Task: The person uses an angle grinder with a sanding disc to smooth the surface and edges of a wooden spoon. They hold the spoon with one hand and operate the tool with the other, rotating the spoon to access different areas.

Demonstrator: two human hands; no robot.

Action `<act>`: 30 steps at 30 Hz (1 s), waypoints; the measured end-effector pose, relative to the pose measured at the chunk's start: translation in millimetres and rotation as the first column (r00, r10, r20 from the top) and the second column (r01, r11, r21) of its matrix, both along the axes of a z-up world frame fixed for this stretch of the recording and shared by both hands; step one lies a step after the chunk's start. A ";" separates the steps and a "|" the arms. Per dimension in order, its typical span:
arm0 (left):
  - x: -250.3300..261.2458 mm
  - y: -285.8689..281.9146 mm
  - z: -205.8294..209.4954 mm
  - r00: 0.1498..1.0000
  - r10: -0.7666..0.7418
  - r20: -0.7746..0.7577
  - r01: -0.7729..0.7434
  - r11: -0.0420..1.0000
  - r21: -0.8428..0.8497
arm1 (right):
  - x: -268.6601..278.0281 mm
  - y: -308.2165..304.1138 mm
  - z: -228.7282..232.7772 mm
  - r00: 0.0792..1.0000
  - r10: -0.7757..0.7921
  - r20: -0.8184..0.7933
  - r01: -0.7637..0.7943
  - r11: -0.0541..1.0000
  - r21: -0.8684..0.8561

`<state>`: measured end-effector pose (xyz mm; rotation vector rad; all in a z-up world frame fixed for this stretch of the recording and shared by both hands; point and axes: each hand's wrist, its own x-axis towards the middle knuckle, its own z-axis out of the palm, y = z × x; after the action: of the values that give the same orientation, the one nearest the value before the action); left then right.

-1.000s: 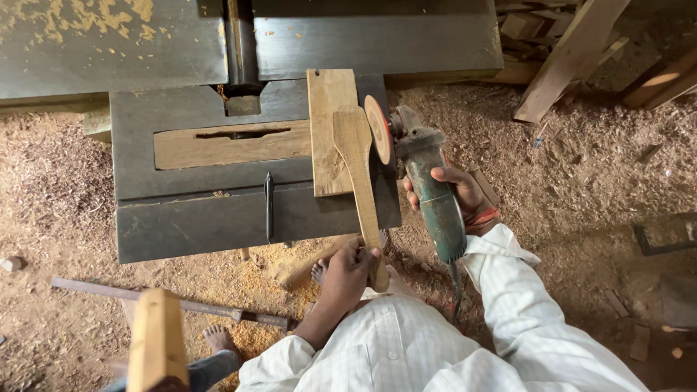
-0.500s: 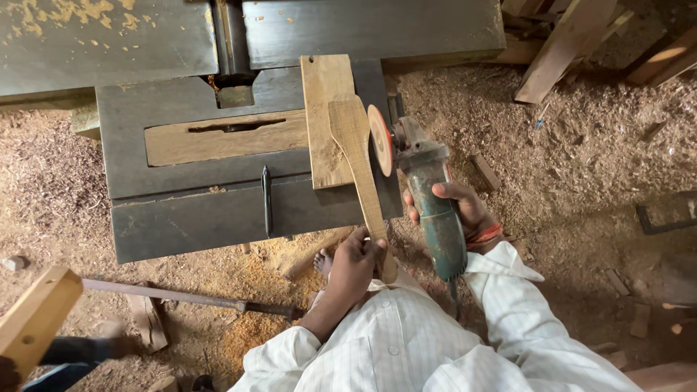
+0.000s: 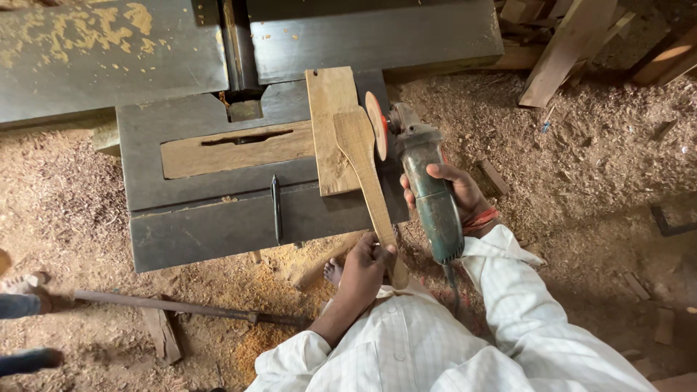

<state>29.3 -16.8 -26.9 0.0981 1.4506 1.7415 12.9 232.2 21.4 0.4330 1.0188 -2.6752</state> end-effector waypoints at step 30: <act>-10.1 -18.8 5.8 0.988 -0.007 0.154 -0.011 0.993 0.116 | 35.6 -6.8 21.0 0.998 0.012 0.059 -0.015 0.998 0.065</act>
<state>19.2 -35.6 -21.1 0.0225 1.2375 1.7944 48.5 225.4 42.4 0.5119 1.0901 -2.6074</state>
